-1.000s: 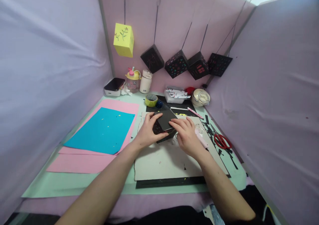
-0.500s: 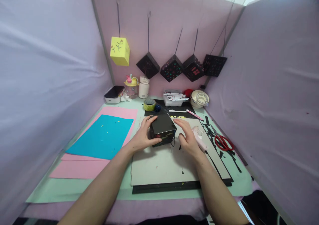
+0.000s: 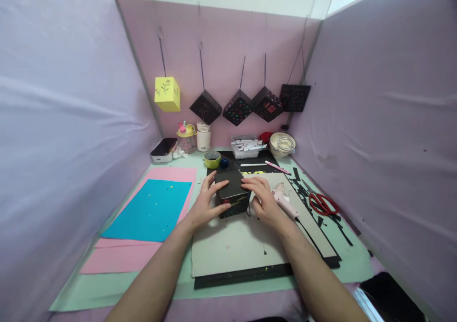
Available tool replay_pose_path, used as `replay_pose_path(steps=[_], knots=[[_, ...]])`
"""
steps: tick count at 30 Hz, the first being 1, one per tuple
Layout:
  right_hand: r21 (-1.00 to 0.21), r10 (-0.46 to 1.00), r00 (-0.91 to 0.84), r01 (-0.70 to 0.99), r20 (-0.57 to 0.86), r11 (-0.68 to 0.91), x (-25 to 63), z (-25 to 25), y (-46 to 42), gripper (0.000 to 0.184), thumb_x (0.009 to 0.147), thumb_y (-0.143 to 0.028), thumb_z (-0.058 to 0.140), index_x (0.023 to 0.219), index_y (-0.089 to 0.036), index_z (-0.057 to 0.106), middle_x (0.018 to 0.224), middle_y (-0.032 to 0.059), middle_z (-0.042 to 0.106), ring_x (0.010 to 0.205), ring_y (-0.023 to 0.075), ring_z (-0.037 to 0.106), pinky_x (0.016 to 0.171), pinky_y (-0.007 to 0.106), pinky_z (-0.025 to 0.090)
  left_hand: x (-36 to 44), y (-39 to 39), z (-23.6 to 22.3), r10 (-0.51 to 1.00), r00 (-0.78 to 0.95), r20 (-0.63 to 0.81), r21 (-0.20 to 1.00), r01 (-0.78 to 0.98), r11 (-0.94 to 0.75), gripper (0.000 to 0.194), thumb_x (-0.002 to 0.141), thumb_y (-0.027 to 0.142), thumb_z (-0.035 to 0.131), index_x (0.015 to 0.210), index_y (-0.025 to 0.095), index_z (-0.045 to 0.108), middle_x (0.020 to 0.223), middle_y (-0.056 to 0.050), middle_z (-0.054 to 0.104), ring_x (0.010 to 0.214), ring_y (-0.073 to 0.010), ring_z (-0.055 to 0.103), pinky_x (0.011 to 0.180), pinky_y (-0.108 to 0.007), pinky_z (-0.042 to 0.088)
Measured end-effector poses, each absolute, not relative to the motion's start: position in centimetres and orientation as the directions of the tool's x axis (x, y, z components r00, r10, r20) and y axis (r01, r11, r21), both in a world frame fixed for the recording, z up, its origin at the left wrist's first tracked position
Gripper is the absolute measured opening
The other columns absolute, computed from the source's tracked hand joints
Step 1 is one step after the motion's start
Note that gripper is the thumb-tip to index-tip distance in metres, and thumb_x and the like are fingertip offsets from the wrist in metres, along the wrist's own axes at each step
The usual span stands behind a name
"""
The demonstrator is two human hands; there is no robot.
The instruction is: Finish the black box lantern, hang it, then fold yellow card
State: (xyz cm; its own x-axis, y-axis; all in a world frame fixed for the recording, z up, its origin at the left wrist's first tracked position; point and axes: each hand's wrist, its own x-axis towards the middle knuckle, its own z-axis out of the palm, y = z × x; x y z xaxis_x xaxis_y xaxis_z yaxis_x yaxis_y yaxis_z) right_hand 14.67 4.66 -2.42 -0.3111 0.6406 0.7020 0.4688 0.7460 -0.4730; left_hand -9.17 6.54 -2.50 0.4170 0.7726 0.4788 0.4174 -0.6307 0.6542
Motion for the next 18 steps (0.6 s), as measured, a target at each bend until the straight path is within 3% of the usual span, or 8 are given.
replay_pose_path(steps=[14,18], knots=[[-0.5,0.662,-0.302,0.464,0.686,0.731,14.55,-2.59,4.72,0.065,0.071,0.007,0.038,0.123,-0.028,0.055,0.131,0.0035,0.057,0.124,0.0224,0.042,0.105,0.05,0.039,-8.99,6.27,-2.24,0.805,0.414,0.424,0.68,0.442,-0.585,0.06,0.078,0.04,0.071,0.132,0.028,0.048,0.152,-0.012,0.02,0.145,-0.0332,0.018,0.116,-0.051,0.024],[-0.526,0.677,-0.278,0.457,0.682,0.717,14.5,-2.54,4.56,0.071,0.07,0.005,0.039,0.132,-0.029,0.048,0.133,0.0052,0.053,0.125,0.0228,0.041,0.106,0.05,0.039,-8.98,6.28,-2.31,0.801,0.416,0.431,0.683,0.429,-0.591,0.059,0.079,0.037,0.071,0.133,0.028,0.046,0.149,-0.011,0.021,0.144,-0.0321,0.02,0.116,-0.051,0.025]])
